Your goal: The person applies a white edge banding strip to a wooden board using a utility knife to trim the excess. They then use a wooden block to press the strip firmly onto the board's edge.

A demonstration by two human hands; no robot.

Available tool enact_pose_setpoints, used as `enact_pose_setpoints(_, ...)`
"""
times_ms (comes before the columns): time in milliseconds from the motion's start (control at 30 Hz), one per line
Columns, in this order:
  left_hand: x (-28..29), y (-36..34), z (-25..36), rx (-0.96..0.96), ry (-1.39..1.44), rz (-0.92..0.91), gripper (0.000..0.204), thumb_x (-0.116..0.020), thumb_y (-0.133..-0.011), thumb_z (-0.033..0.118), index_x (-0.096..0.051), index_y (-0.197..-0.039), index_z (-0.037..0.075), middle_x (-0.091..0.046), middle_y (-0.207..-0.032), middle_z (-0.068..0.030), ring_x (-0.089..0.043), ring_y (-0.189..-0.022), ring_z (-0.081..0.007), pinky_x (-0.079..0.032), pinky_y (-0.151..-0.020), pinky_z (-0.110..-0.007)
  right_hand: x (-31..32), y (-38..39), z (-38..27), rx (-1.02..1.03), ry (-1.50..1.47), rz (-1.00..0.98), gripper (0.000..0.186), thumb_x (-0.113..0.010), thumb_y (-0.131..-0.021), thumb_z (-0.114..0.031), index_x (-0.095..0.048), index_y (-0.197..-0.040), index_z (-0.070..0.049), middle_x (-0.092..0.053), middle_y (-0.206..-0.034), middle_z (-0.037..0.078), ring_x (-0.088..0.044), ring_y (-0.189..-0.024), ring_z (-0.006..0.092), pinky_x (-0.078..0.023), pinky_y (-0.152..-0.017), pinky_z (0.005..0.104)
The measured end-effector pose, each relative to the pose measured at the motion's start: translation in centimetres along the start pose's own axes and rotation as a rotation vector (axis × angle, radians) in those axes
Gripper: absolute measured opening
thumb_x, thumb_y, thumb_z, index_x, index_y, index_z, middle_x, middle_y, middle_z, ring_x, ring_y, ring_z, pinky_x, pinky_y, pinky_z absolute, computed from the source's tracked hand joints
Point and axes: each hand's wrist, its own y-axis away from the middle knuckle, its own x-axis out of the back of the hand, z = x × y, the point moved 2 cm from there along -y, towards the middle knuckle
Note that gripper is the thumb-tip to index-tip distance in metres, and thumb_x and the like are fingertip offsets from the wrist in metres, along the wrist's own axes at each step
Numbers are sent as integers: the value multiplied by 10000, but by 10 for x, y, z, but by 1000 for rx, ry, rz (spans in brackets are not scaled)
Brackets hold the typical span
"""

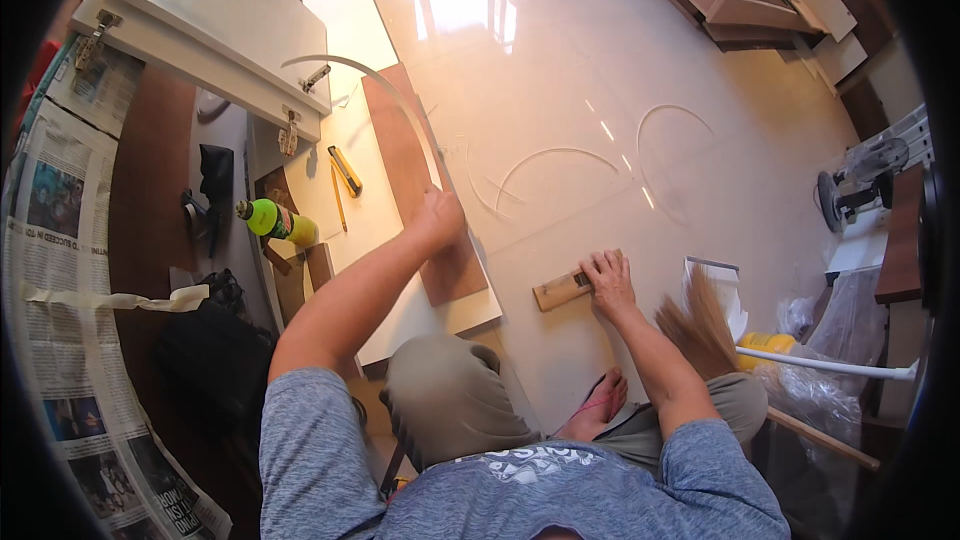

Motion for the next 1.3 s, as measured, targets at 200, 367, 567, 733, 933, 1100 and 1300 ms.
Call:
enact_pose_setpoints(200,-15,-14,-64,-104,189,-101,266,-725,-868,112,-785,-1051,-70,-786,-956,-263,-773,-962,-420,-617,-832,-508,14,-20,-48,-95,-10,46,585,-638,-913,-87,-595,-1493,-150,-516,-1542,177,-444,-1481,393,-366,-1201,602)
enact_pose_setpoints(367,26,11,-33,235,512,-119,364,-901,-771,173,-786,-1040,-43,-790,-1072,-231,-763,-972,-435,-605,-875,-519,22,-16,-77,-432,-454,122,395,-688,-926,-199,-699,-1299,-69,-714,-1288,168,-657,-1241,355,-536,-1038,437)
enact_pose_setpoints(567,58,53,-26,188,273,86,870,-945,-762,388,-616,-1511,93,-491,-1653,-156,-472,-1525,-294,-484,-1125,-493,59,-39,-178,-668,-1297,-10,459,-786,-962,-469,-727,-869,-24,-738,-738,88,-693,-597,145,-577,-607,333)
enact_pose_setpoints(733,31,47,-41,112,214,120,1023,-904,-788,448,-461,-1649,116,-249,-1804,-72,-205,-1663,-308,-259,-1265,-655,111,-57,-228,-544,-1159,-252,440,-845,-915,-439,-702,-827,-33,-731,-705,76,-701,-598,126,-577,-576,298)
enact_pose_setpoints(933,22,18,-63,100,214,129,1127,-869,-773,545,-378,-1685,101,-206,-1818,-78,-147,-1678,-340,-190,-1240,-784,77,-58,-231,-587,-1303,-171,266,-810,-898,-236,-772,-944,23,-773,-768,127,-729,-616,174,-603,-633,336)
enact_pose_setpoints(1100,44,0,-69,148,169,85,1497,-882,-577,815,-282,-1708,42,-122,-1828,-131,-97,-1682,-360,-185,-1220,-815,80,-98,-217,-484,-1112,-37,247,-794,-893,-217,-787,-964,19,-788,-817,148,-758,-727,215,-612,-728,377)
enact_pose_setpoints(1300,41,-9,-68,173,134,122,1611,-879,-493,875,-249,-1712,32,-118,-1824,-148,-68,-1683,-368,-206,-1200,-835,65,-90,-200,-660,-1215,-71,283,-811,-910,-272,-761,-932,6,-778,-805,149,-743,-717,210,-607,-730,377)
